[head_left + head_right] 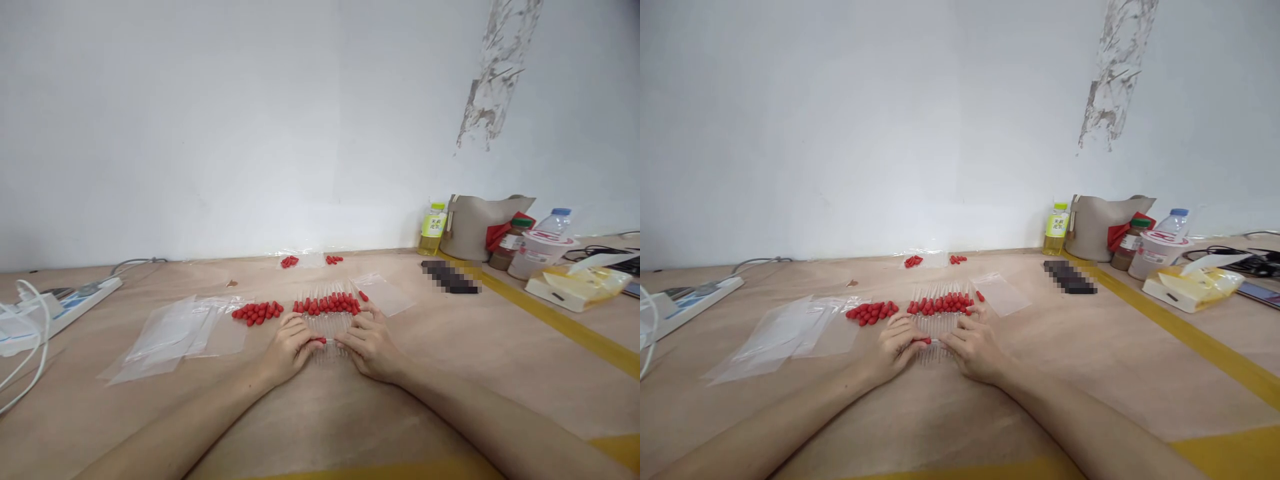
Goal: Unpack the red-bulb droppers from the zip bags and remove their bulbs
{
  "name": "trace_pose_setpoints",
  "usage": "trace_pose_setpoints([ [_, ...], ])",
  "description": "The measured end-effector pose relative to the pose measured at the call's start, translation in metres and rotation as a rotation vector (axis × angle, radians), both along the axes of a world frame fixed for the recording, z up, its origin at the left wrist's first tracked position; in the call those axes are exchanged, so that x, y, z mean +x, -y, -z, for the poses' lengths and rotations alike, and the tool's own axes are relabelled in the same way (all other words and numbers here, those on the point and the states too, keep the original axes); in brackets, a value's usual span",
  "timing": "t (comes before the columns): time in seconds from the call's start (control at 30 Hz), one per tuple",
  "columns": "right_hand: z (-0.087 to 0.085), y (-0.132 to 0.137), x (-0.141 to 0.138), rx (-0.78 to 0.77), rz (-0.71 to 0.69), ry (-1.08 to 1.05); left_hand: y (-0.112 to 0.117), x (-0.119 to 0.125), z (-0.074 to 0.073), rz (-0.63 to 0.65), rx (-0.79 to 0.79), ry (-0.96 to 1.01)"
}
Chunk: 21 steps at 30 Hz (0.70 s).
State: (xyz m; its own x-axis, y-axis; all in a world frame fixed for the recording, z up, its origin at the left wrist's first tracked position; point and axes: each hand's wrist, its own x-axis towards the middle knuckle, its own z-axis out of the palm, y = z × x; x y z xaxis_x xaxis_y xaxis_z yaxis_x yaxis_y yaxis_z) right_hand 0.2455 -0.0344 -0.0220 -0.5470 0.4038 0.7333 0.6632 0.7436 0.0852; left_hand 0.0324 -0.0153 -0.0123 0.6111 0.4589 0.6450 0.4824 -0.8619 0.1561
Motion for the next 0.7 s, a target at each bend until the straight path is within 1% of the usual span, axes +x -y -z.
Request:
trace_pose_setpoints([
  [0.1,0.0,0.001,0.0,0.005,-0.012,0.011,0.0,0.0,0.003,-0.006,0.046,-0.056],
  [0.2,-0.003,0.001,0.006,-0.003,-0.026,0.007,-0.001,-0.007,0.002,-0.005,0.085,-0.088],
  [0.27,-0.007,-0.002,0.014,-0.019,-0.013,-0.029,-0.003,-0.018,-0.001,-0.053,0.094,-0.047],
  [0.3,-0.011,-0.005,0.02,-0.035,0.009,-0.056,-0.005,-0.025,-0.004,-0.102,0.096,-0.002],
  [0.4,-0.024,-0.014,0.038,-0.131,0.147,-0.098,-0.013,-0.046,-0.017,-0.28,0.055,0.147],
  [0.5,-0.034,-0.018,0.048,-0.189,0.273,-0.024,-0.022,-0.059,-0.027,-0.382,-0.048,0.252],
  [0.63,-0.037,-0.015,0.046,-0.203,0.44,0.072,-0.042,-0.071,-0.029,-0.541,-0.09,0.361],
  [0.7,-0.034,-0.012,0.041,-0.241,0.494,0.128,-0.052,-0.082,-0.029,-0.611,-0.158,0.393],
])
